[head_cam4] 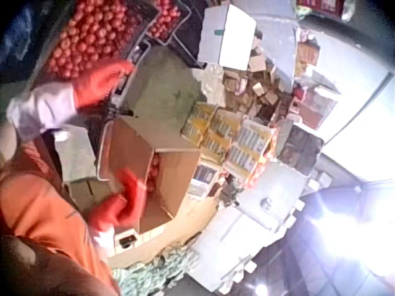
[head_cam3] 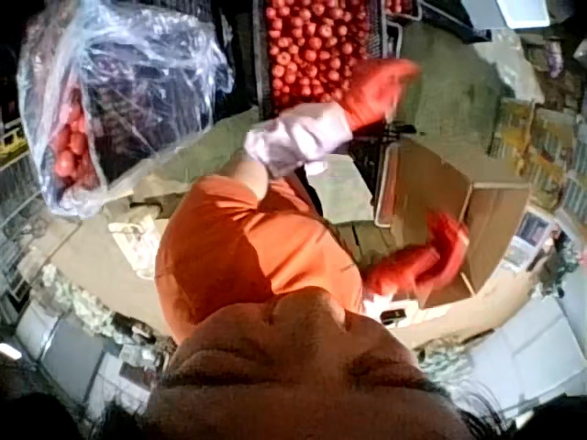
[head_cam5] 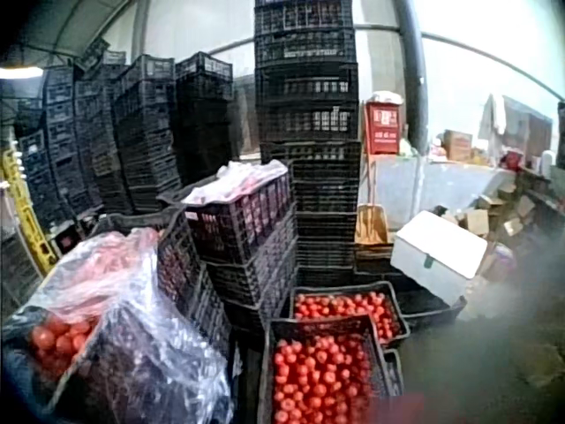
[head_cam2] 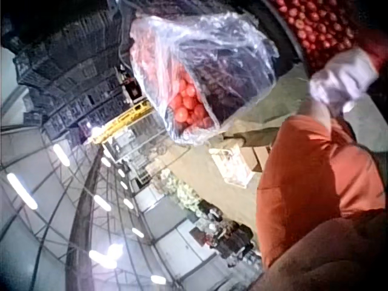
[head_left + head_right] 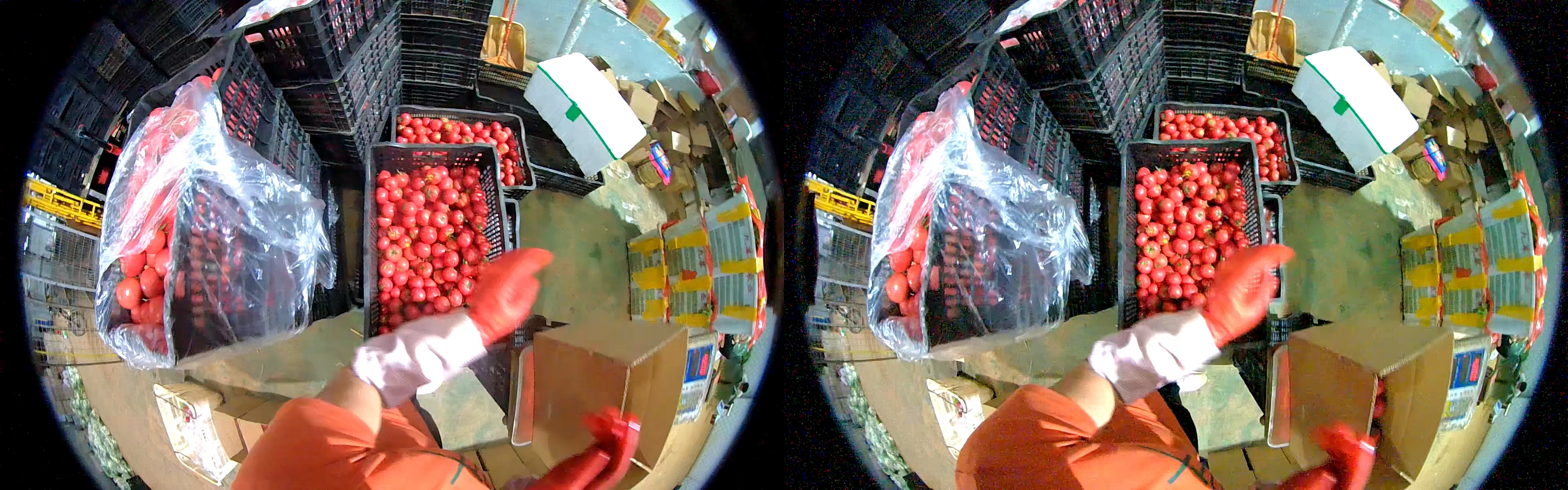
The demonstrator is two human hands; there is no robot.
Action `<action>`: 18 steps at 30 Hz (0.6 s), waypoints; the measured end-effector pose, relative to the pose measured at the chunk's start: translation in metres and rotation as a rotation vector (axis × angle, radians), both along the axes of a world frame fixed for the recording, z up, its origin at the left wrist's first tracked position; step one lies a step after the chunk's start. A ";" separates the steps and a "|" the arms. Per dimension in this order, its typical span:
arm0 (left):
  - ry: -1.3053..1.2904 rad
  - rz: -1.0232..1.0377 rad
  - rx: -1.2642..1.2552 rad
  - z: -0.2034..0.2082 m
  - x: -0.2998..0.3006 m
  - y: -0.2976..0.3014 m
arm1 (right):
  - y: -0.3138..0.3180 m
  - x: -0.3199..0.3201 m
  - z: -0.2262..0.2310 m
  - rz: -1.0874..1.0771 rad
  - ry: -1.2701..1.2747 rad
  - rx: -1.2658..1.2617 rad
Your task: The person sorts tomatoes by hand into cardboard boxes, picking them from a black plastic crate and placing them into boxes.
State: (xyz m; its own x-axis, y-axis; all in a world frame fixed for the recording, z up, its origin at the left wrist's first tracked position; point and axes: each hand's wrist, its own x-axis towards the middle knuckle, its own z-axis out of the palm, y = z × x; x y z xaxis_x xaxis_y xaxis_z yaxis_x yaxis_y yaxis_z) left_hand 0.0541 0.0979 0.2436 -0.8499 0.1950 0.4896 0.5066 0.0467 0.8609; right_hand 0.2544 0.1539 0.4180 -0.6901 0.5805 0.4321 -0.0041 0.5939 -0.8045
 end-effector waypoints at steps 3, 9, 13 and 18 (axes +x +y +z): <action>-0.626 0.123 -0.189 -0.107 -0.056 -0.058 | -0.014 -0.043 -0.077 0.163 -0.242 -0.460; -0.699 0.430 -0.615 -0.237 -0.161 -0.131 | -0.037 -0.122 -0.179 0.182 -0.731 -0.972; -0.617 0.376 -0.743 -0.282 -0.222 -0.109 | -0.033 -0.145 -0.241 0.264 -0.695 -1.032; -0.534 0.271 -1.176 -0.329 -0.264 -0.119 | -0.028 -0.193 -0.314 0.133 -0.725 -0.794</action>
